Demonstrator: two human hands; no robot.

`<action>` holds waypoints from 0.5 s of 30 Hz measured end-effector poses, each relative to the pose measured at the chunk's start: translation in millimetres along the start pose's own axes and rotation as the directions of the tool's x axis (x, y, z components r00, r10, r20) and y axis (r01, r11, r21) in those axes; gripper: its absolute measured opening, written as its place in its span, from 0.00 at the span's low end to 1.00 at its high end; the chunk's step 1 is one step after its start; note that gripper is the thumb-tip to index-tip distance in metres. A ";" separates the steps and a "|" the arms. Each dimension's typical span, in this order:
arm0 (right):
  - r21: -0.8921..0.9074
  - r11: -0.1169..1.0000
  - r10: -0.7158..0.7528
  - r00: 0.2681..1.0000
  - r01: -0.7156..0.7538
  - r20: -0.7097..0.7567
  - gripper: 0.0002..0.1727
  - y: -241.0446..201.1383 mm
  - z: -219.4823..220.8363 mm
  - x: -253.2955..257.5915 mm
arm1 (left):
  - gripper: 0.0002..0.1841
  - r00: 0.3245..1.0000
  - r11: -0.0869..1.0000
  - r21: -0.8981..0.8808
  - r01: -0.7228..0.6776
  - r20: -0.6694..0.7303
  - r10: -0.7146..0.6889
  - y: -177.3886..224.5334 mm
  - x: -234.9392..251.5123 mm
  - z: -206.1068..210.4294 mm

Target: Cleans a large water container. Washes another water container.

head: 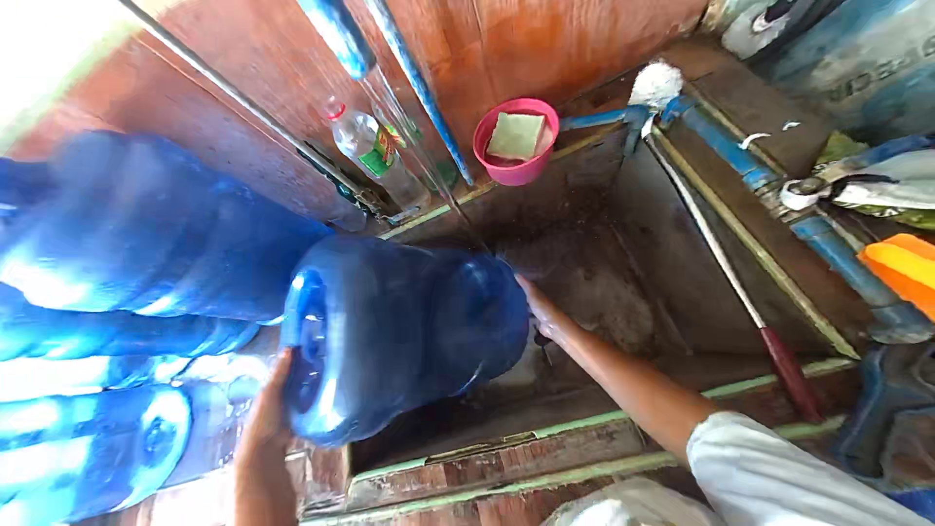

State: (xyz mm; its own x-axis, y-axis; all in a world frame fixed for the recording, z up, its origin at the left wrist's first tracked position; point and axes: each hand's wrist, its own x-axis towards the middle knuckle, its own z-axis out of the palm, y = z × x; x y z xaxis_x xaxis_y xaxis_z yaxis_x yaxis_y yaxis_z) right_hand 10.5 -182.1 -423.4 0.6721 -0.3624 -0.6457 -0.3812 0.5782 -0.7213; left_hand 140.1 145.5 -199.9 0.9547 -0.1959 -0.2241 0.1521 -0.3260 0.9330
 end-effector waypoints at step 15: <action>0.354 0.935 -0.176 0.905 0.030 0.388 0.26 35.9 38.0 -101.3 | 0.24 0.870 0.782 0.559 -0.274 -0.203 0.449 183.7 -203.7 -21.8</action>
